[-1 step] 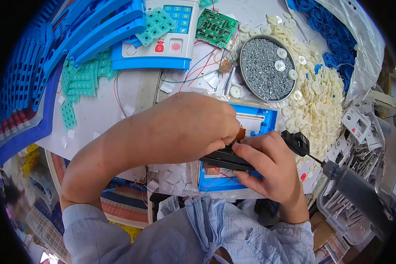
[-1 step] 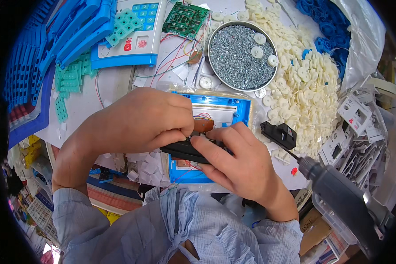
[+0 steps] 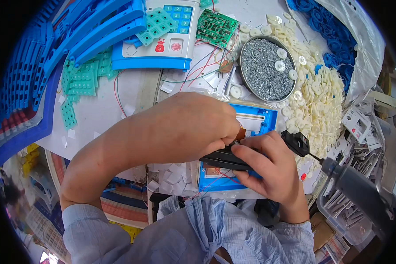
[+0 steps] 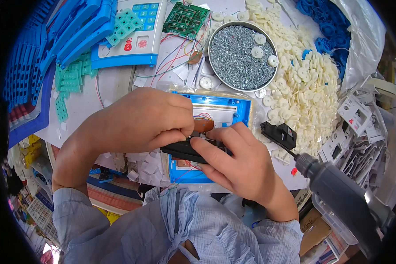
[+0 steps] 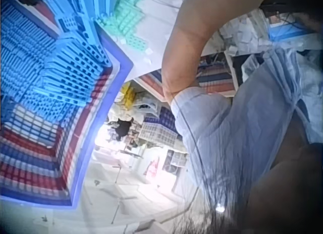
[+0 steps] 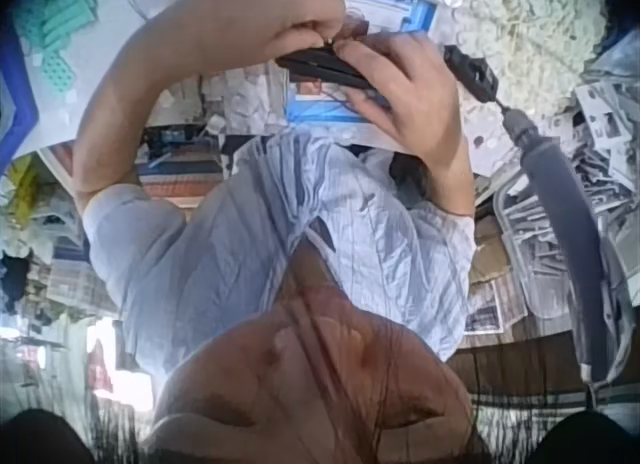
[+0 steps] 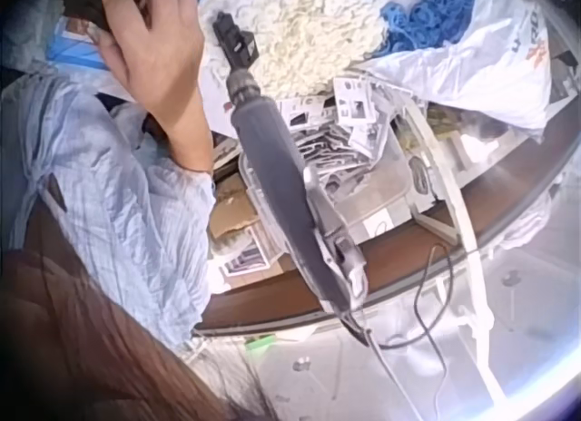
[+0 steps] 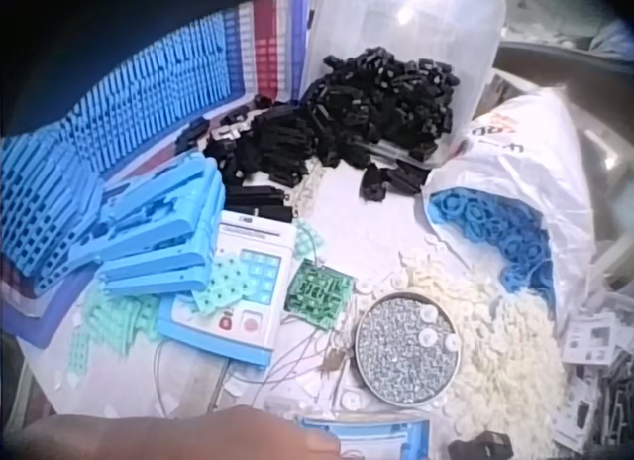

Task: The person is assembling electronic components into plastic housings using an electric screwdriver.

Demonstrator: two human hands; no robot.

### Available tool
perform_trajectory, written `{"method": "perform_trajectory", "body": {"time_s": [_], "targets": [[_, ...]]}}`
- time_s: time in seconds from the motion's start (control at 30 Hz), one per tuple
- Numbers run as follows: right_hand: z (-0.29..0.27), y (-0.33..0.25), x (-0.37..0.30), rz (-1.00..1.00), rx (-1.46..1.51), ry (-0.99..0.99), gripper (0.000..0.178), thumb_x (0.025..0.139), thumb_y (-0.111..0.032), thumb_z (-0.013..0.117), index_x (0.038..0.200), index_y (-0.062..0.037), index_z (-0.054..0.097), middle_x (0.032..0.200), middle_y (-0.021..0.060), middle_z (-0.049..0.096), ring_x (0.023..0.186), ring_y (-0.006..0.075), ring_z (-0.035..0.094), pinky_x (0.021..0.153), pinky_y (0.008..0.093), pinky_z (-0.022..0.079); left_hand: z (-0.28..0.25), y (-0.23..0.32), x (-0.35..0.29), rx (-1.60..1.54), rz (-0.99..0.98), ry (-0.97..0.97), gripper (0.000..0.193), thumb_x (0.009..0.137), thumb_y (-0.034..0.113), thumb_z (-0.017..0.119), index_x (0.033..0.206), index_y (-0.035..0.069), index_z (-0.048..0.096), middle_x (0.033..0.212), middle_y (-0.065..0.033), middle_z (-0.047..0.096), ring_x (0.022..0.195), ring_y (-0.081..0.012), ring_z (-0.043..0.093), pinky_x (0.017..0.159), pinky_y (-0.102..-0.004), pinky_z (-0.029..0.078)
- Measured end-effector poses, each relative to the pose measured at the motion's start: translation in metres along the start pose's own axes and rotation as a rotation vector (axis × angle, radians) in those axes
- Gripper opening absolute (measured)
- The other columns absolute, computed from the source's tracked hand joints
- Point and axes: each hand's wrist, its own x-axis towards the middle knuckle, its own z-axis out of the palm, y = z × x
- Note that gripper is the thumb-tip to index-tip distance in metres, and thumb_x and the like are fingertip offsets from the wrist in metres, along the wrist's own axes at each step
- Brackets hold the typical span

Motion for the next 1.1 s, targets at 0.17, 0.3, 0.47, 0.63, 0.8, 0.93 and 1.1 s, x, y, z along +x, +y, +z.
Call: {"method": "perform_trajectory", "body": {"time_s": [0.17, 0.3, 0.47, 0.63, 0.8, 0.93, 1.1], "targets": [[-0.004, -0.009, 0.003, 0.023, -0.055, -0.082, 0.050, 0.073, -0.015, 0.078, 0.121, -0.0101, 0.068, 0.103, 0.0094, 0.062, 0.082, 0.0279, 0.057, 0.061, 0.0357, 0.053, 0.002, -0.003, 0.003, -0.044, 0.047, 0.008, 0.009, 0.086, 0.014, 0.070, 0.086, 0.006, 0.066, 0.087, -0.0066, 0.063, 0.080, -0.0301, 0.065, 0.069, -0.0408, 0.052], [-0.010, -0.018, 0.010, 0.047, -0.127, -0.170, 0.047, 0.073, -0.015, 0.077, 0.118, -0.0105, 0.067, 0.107, 0.0105, 0.061, 0.083, 0.0281, 0.057, 0.060, 0.0358, 0.054, 0.003, 0.000, 0.000, -0.059, 0.005, 0.006, 0.009, 0.086, 0.013, 0.070, 0.084, 0.005, 0.066, 0.088, -0.0066, 0.064, 0.080, -0.0292, 0.065, 0.069, -0.0403, 0.052], [-0.010, -0.020, 0.011, 0.009, -0.179, -0.185, 0.049, 0.074, -0.016, 0.076, 0.122, -0.0097, 0.065, 0.109, 0.0120, 0.061, 0.086, 0.0286, 0.057, 0.065, 0.0343, 0.054, 0.010, -0.001, -0.006, -0.078, 0.009, 0.038, 0.009, 0.087, 0.011, 0.068, 0.084, 0.003, 0.066, 0.090, -0.0067, 0.064, 0.081, -0.0285, 0.066, 0.070, -0.0397, 0.053], [-0.012, -0.024, 0.014, 0.005, -0.233, -0.260, 0.054, 0.076, -0.018, 0.076, 0.126, -0.0080, 0.060, 0.115, 0.0136, 0.059, 0.092, 0.0295, 0.058, 0.072, 0.0341, 0.054, 0.013, 0.005, -0.012, -0.118, -0.064, 0.080, 0.007, 0.089, 0.008, 0.066, 0.088, 0.002, 0.069, 0.096, -0.0080, 0.066, 0.084, -0.0297, 0.066, 0.074, -0.0396, 0.054], [-0.012, -0.027, 0.017, 0.017, -0.259, -0.299, 0.055, 0.076, -0.019, 0.075, 0.126, -0.0058, 0.058, 0.116, 0.0140, 0.058, 0.093, 0.0298, 0.058, 0.075, 0.0354, 0.054, 0.016, 0.010, -0.016, -0.181, -0.121, 0.134, 0.010, 0.089, 0.008, 0.065, 0.088, -0.001, 0.071, 0.103, -0.0118, 0.066, 0.089, -0.0322, 0.066, 0.078, -0.0403, 0.054], [-0.011, -0.026, 0.016, 0.018, -0.259, -0.307, 0.055, 0.076, -0.018, 0.075, 0.127, -0.0051, 0.058, 0.116, 0.0144, 0.058, 0.094, 0.0305, 0.057, 0.074, 0.0359, 0.054, 0.021, 0.010, -0.015, -0.176, -0.178, 0.183, 0.012, 0.089, 0.010, 0.067, 0.087, -0.001, 0.071, 0.101, -0.0138, 0.065, 0.090, -0.0336, 0.065, 0.079, -0.0414, 0.053], [-0.011, -0.027, 0.016, 0.025, -0.260, -0.309, 0.056, 0.076, -0.018, 0.074, 0.128, -0.0049, 0.058, 0.117, 0.0147, 0.057, 0.094, 0.0311, 0.057, 0.074, 0.0362, 0.054, 0.018, 0.010, -0.007, -0.083, -0.168, 0.163, 0.014, 0.087, 0.012, 0.068, 0.082, -0.001, 0.071, 0.094, -0.0150, 0.063, 0.086, -0.0345, 0.064, 0.076, -0.0444, 0.052]]}}
